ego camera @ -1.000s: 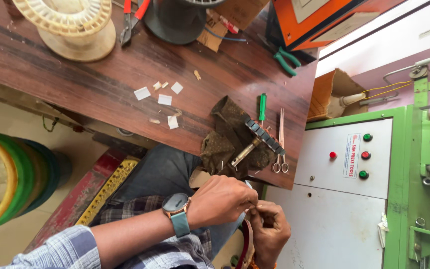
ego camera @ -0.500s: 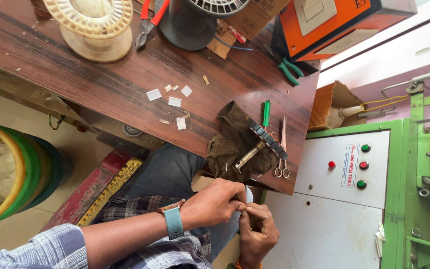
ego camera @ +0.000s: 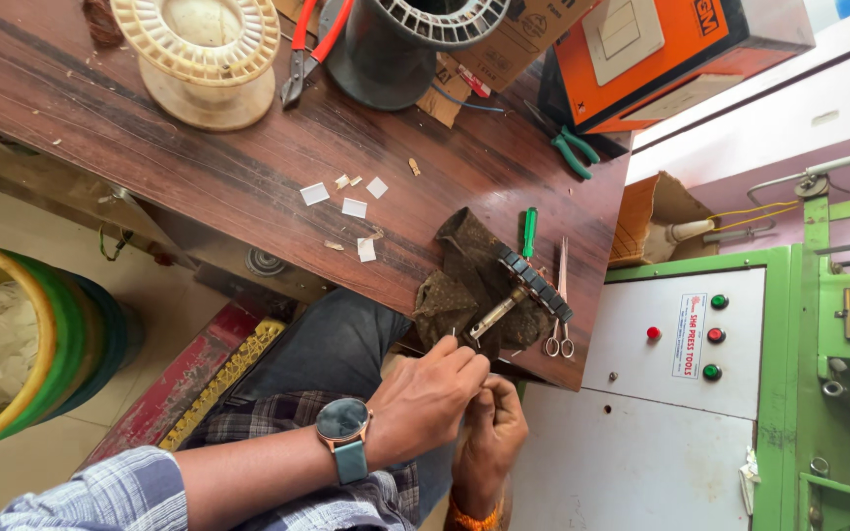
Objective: The person inserts small white rectangular pieces into slots on a circular mechanical component using a green screwdriver and scissors. They repeatedly pick up pieces, cut them, and place them into the component while seated at a workbench.
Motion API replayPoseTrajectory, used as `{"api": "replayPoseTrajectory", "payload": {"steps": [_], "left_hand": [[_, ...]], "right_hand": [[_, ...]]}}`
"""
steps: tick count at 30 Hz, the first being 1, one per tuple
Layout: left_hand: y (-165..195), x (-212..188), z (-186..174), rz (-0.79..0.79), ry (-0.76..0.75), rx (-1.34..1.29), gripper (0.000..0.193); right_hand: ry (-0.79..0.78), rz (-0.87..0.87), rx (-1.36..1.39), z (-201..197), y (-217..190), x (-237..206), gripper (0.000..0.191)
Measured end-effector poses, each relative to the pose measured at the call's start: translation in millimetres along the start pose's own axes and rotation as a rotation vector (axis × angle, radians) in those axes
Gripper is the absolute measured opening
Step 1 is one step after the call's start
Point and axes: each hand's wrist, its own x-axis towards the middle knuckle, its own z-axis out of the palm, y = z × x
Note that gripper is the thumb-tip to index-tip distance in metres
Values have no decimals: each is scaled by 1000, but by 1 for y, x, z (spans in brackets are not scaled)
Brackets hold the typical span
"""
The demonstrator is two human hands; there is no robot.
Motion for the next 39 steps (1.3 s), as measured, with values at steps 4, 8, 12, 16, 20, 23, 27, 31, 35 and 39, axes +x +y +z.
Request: {"api": "replayPoseTrajectory", "payload": {"steps": [4,8,12,16,20,23,27,31,35,39], "left_hand": [[4,1,12,90,173,-390,26],[8,6,24,-250,127,-721,16],[7,12,21,-194,70,-394,11],[15,13,19,-155,109,-343,9],[14,19,19,-68,158,-307,8],[10,23,17,-25,95,-257,9],[12,28,14,44,-28,-159,10],[14,29,10,72,-60,-44,11],[12,26,8,41,-9,-223,11],[10,22,16,-33,-37,-245,12]], "right_hand": [[-52,-112,335,21,0,4,22],[75,-32,373,26,-15,2,26],[-204,-310,140,13,-12,3,32],[158,-298,-257,-4,1,4,30],[310,-325,-475,-8,4,5,26],[320,-470,-410,-6,2,7,22],[397,-522,-453,-8,0,7,20],[432,-425,-525,-18,-8,2,18],[384,-353,-491,-20,-18,-3,18],[323,-256,-531,-16,-26,-6,16]]}}
